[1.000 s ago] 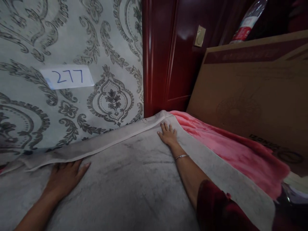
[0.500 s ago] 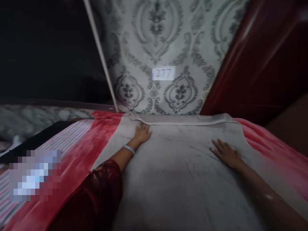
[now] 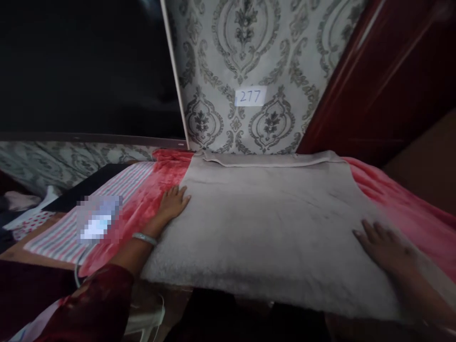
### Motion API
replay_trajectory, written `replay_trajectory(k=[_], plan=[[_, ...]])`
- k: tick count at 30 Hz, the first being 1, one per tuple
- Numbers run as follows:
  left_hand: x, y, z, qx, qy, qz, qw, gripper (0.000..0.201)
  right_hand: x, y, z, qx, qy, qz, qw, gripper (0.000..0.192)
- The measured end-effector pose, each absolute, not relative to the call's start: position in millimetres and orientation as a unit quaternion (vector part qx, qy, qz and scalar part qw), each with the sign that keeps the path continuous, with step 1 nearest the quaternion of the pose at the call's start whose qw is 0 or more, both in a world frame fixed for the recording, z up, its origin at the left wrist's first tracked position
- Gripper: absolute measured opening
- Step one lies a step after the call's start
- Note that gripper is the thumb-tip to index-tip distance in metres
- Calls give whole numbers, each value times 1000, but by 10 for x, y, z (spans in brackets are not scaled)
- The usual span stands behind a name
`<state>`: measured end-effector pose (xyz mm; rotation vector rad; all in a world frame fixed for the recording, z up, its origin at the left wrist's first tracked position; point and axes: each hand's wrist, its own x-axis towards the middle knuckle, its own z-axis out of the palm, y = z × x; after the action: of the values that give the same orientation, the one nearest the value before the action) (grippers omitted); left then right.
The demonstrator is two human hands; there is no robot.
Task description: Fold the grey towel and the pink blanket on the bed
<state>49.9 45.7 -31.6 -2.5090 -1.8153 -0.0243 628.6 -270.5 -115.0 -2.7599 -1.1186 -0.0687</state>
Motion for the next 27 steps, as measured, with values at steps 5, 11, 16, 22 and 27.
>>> replay_trajectory(k=[5, 11, 16, 22, 27], plan=[[534, 423, -317, -816, -575, -38, 50, 64, 5997, -2954, -941, -938, -341, 10, 62, 70], [579, 335, -281, -818, -562, -60, 106, 62, 5802, -3344, -913, -946, -312, -17, 84, 65], [572, 150, -221, -798, -582, -66, 140, 59, 5737, -3547, -970, -952, -284, -32, 106, 65], [394, 35, -62, -771, -634, -66, -1, 65, 5743, -3523, -885, -955, -281, -7, 97, 64], [313, 103, 73, -764, -641, -65, -28, 69, 5848, -3500, -743, -960, -262, -6, 98, 62]])
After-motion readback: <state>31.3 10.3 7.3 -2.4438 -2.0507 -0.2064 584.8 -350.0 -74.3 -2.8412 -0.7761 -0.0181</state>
